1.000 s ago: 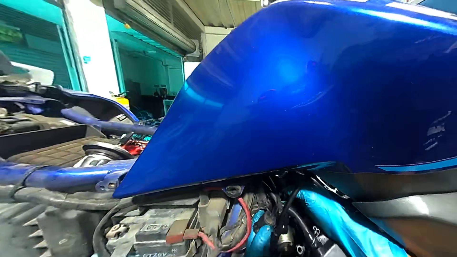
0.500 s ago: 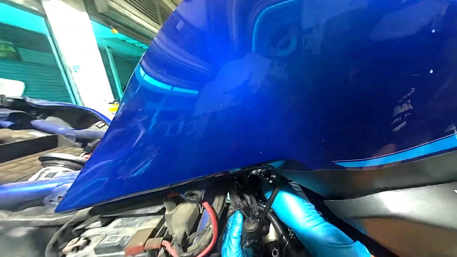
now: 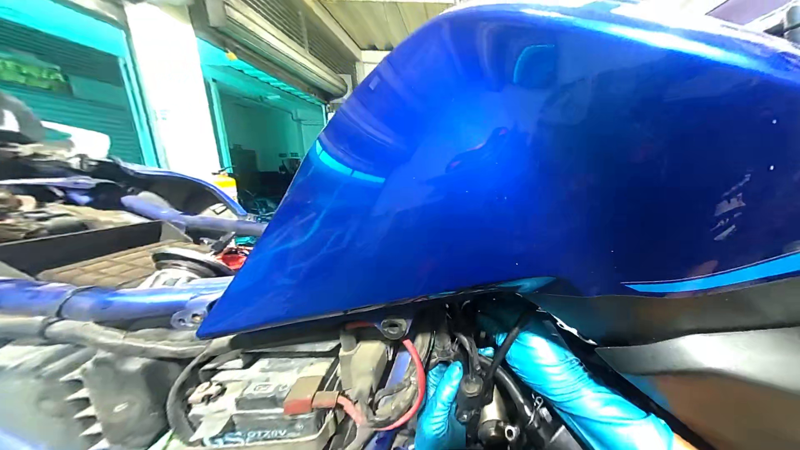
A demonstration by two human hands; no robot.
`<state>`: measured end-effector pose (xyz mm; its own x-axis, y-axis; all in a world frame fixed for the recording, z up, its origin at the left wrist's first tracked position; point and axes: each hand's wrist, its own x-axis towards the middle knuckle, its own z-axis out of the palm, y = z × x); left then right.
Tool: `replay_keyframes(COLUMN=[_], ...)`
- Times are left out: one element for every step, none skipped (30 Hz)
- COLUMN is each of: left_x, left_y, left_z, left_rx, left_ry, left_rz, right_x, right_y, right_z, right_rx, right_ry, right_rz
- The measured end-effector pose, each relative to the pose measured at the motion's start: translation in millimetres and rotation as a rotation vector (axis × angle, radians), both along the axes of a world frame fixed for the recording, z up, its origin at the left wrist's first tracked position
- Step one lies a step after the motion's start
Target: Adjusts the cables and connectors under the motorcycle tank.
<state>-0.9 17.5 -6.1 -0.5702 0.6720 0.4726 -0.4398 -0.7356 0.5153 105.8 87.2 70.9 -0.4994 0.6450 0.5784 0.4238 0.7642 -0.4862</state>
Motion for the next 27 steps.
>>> replay_keyframes(left_x=[-0.8,-1.9,-2.7,-3.5,-4.2,-4.7,-5.3,-5.8,-6.2,-6.4,-6.4,-6.2,-6.0,-6.2,-6.8,-7.8,-8.4,-8.4,-7.9,-6.6,-4.8,-3.0,-2.0,-1.5,-0.5,-0.1,0.8], left_y=[0.1,0.0,0.1,0.5,1.2,1.5,2.1,2.7,3.1,3.6,3.7,3.7,3.5,3.8,4.8,6.3,7.6,8.1,7.4,6.1,3.9,2.4,3.2,5.8,7.9,8.3,7.4], left_z=[-0.7,-1.2,-2.1,-3.5,-5.3,-6.8,-7.7,-8.1,-9.0,-10.0,-10.0,-9.9,-10.0,-10.5,-11.4,-13.1,-14.4,-14.6,-13.8,-12.4,-9.8,-6.7,-5.6,-7.1,-8.7,-10.2,-9.5], left_rx=[0.032,0.055,0.072,0.085,0.095,0.096,0.091,0.087,0.086,0.083,0.079,0.075,0.075,0.081,0.094,0.106,0.115,0.126,0.136,0.147,0.150,0.142,0.135,0.120,0.073,0.023,-0.038], left_ry=[-0.001,0.001,-0.005,-0.023,-0.048,-0.065,-0.079,-0.092,-0.099,-0.101,-0.103,-0.114,-0.126,-0.139,-0.160,-0.184,-0.211,-0.231,-0.245,-0.255,-0.251,-0.255,-0.262,-0.254,-0.233,-0.215,-0.176], left_rz=[-0.033,-0.064,-0.091,-0.116,-0.139,-0.154,-0.162,-0.167,-0.170,-0.167,-0.163,-0.161,-0.162,-0.167,-0.178,-0.189,-0.203,-0.209,-0.208,-0.195,-0.162,-0.129,-0.096,-0.044,0.025,0.057,0.086], right_x=[1.8,3.9,5.7,6.4,6.5,6.4,6.1,5.3,4.7,4.6,4.7,4.3,3.7,2.6,2.0,1.9,2.3,2.9,3.5,4.1,4.4,4.7,4.9,5.0,5.2,4.9,4.3], right_y=[0.8,0.8,0.3,1.2,2.3,2.8,2.4,3.6,5.4,6.8,6.8,6.3,6.3,7.1,8.3,9.8,11.0,11.6,11.9,11.6,11.1,9.5,6.7,2.9,-1.4,-5.3,-6.7], right_z=[0.3,0.9,1.7,1.2,-0.1,-1.5,-2.0,-3.0,-4.6,-5.4,-5.3,-5.4,-6.2,-6.8,-7.0,-7.1,-7.0,-6.4,-5.4,-4.6,-3.2,-0.3,3.9,8.7,13.7,17.7,19.5], right_rx=[-0.040,-0.065,-0.071,-0.064,-0.058,-0.057,-0.068,-0.078,-0.076,-0.068,-0.062,-0.049,-0.029,-0.005,0.011,0.014,0.007,-0.002,-0.019,-0.040,-0.053,-0.074,-0.103,-0.147,-0.215,-0.287,-0.322], right_ry=[0.003,0.005,0.009,0.022,0.048,0.089,0.135,0.177,0.212,0.227,0.224,0.221,0.215,0.218,0.214,0.213,0.217,0.217,0.219,0.220,0.214,0.191,0.150,0.105,0.044,-0.011,-0.049], right_rz=[0.024,0.036,0.040,0.046,0.055,0.075,0.104,0.130,0.149,0.155,0.145,0.123,0.106,0.094,0.087,0.093,0.105,0.111,0.120,0.132,0.146,0.154,0.154,0.161,0.164,0.169,0.173])
